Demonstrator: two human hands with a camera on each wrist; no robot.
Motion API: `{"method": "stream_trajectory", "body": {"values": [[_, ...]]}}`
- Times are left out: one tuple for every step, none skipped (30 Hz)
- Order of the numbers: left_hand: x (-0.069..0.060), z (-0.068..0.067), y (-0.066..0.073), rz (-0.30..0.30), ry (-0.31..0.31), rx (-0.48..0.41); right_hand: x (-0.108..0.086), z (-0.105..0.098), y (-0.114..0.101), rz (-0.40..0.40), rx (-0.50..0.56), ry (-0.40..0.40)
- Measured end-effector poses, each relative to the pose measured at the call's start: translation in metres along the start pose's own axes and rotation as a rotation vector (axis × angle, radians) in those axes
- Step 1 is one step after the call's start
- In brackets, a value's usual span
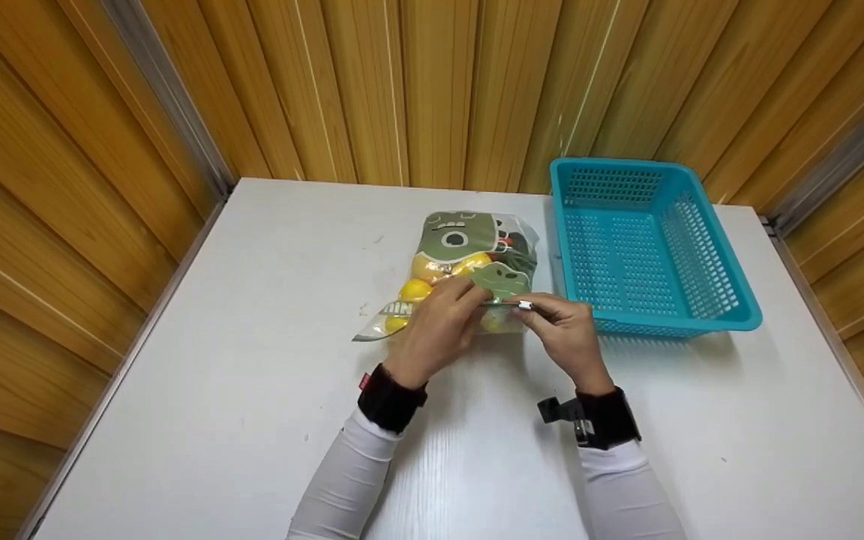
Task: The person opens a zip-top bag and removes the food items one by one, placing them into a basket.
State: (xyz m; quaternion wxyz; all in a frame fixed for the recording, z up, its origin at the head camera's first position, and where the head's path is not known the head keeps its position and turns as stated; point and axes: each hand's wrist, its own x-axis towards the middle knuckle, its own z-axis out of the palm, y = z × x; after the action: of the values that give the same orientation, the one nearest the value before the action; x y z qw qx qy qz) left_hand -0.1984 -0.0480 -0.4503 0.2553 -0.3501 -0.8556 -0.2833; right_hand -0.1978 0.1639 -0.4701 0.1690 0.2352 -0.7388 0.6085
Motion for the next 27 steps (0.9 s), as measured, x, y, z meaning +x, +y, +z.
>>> {"method": "stream_trajectory", "body": {"values": [[0.001, 0.001, 0.003, 0.013, 0.007, -0.018, 0.000, 0.001, 0.000, 0.007, 0.010, -0.005], [0.001, 0.003, 0.005, 0.028, 0.016, -0.037, -0.001, 0.003, -0.001, 0.014, 0.016, -0.008], [0.002, 0.004, 0.008, 0.040, 0.024, -0.053, -0.001, 0.004, -0.002, 0.015, 0.013, -0.013], [0.002, 0.004, 0.010, 0.052, 0.029, -0.064, -0.001, 0.006, -0.003, 0.015, 0.008, -0.019], [0.002, 0.005, 0.012, 0.062, 0.036, -0.076, -0.001, 0.007, -0.003, 0.012, -0.004, -0.023], [0.002, 0.006, 0.014, 0.071, 0.039, -0.089, -0.001, 0.008, -0.004, 0.008, -0.016, -0.027], [0.003, 0.007, 0.015, 0.080, 0.043, -0.093, -0.001, 0.009, -0.004, 0.001, -0.034, -0.031], [0.003, 0.008, 0.016, 0.086, 0.046, -0.096, -0.001, 0.010, -0.005, -0.006, -0.054, -0.034], [0.003, 0.008, 0.017, 0.089, 0.049, -0.099, -0.001, 0.011, -0.005, -0.014, -0.073, -0.036], [0.002, 0.009, 0.018, 0.091, 0.051, -0.100, -0.002, 0.011, -0.005, -0.021, -0.086, -0.037], [0.002, 0.009, 0.018, 0.091, 0.053, -0.103, -0.002, 0.012, -0.005, -0.027, -0.101, -0.038], [0.002, 0.009, 0.019, 0.091, 0.054, -0.104, -0.002, 0.012, -0.006, -0.032, -0.111, -0.039], [0.002, 0.010, 0.019, 0.092, 0.053, -0.104, -0.002, 0.011, -0.005, -0.036, -0.124, -0.039], [0.003, 0.011, 0.020, 0.091, 0.051, -0.106, -0.003, 0.010, -0.005, -0.036, -0.130, -0.041], [0.003, 0.012, 0.021, 0.090, 0.049, -0.106, -0.003, 0.009, -0.005, -0.036, -0.137, -0.046], [0.003, 0.013, 0.021, 0.090, 0.046, -0.107, -0.004, 0.008, -0.004, -0.040, -0.146, -0.053], [0.003, 0.014, 0.021, 0.089, 0.042, -0.106, -0.004, 0.007, -0.004, -0.045, -0.154, -0.063], [0.002, 0.014, 0.022, 0.088, 0.037, -0.105, -0.004, 0.006, -0.004, -0.050, -0.159, -0.074], [0.002, 0.015, 0.022, 0.084, 0.028, -0.104, -0.004, 0.005, -0.003, -0.059, -0.162, -0.085], [0.001, 0.015, 0.022, 0.081, 0.018, -0.103, -0.004, 0.004, -0.003, -0.063, -0.164, -0.099], [0.001, 0.015, 0.022, 0.081, 0.008, -0.100, -0.004, 0.004, -0.003, -0.065, -0.163, -0.115], [0.001, 0.015, 0.022, 0.081, -0.002, -0.096, -0.004, 0.003, -0.003, -0.068, -0.159, -0.129], [0.001, 0.014, 0.022, 0.080, -0.010, -0.092, -0.004, 0.003, -0.003, -0.068, -0.152, -0.142], [0.001, 0.014, 0.022, 0.081, -0.020, -0.091, -0.003, 0.002, -0.003, -0.066, -0.142, -0.155], [0.002, 0.013, 0.022, 0.084, -0.029, -0.086, -0.003, 0.001, -0.002, -0.065, -0.135, -0.167], [0.003, 0.012, 0.023, 0.087, -0.035, -0.080, -0.003, 0.000, -0.002, -0.059, -0.125, -0.181], [0.004, 0.011, 0.024, 0.089, -0.042, -0.075, -0.003, -0.001, -0.002, -0.054, -0.115, -0.190]]}}
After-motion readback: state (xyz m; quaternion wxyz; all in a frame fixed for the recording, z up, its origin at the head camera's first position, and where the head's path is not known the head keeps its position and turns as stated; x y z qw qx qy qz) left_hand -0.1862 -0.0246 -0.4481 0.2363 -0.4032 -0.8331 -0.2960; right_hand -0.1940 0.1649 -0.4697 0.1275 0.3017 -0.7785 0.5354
